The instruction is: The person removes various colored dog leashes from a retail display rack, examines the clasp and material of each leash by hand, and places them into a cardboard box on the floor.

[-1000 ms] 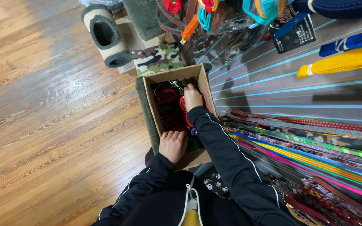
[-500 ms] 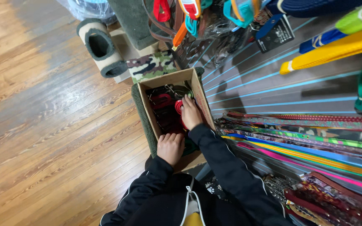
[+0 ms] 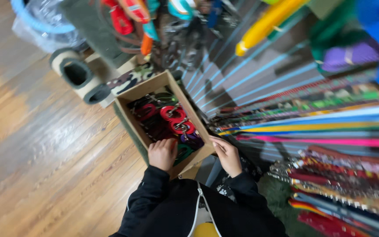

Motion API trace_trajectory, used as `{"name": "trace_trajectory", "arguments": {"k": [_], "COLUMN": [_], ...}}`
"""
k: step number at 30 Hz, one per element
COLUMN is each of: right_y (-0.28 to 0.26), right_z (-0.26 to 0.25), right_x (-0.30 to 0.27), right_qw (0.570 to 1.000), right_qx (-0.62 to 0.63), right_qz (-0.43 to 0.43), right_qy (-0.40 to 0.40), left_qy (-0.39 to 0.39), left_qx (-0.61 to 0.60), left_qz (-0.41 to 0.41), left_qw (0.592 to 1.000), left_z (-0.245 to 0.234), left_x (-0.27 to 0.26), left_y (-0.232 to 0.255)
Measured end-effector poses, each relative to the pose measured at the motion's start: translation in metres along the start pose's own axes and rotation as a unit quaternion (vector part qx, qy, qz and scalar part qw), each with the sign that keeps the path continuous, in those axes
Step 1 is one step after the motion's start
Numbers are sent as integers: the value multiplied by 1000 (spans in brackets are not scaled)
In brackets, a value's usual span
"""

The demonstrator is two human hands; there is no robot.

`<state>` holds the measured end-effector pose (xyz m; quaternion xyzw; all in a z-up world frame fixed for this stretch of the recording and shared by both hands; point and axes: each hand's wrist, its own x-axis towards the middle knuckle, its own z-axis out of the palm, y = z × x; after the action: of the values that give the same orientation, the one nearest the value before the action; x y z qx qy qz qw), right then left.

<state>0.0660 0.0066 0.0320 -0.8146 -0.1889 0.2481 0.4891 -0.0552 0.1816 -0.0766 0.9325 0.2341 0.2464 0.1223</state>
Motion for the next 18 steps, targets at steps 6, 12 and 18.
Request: {"name": "trace_trajectory", "arguments": {"k": [6,12,18], "right_y": [14,40,37], "right_z": [-29,-52,-71], "right_x": [-36,-60,-87], "right_qw": [990,960,927], "right_qx": [69,141,183], "right_qz": [62,60,77], "right_qy": [107,233,318], "left_qy": [-3,-93,-41], "left_qx": [22,-37,-93], "left_qz": [66,126,253], "left_qw": [998,987,962], "left_z": [2,32,20], "left_x": [-2,-7,30], "left_y": [1,16,89]}}
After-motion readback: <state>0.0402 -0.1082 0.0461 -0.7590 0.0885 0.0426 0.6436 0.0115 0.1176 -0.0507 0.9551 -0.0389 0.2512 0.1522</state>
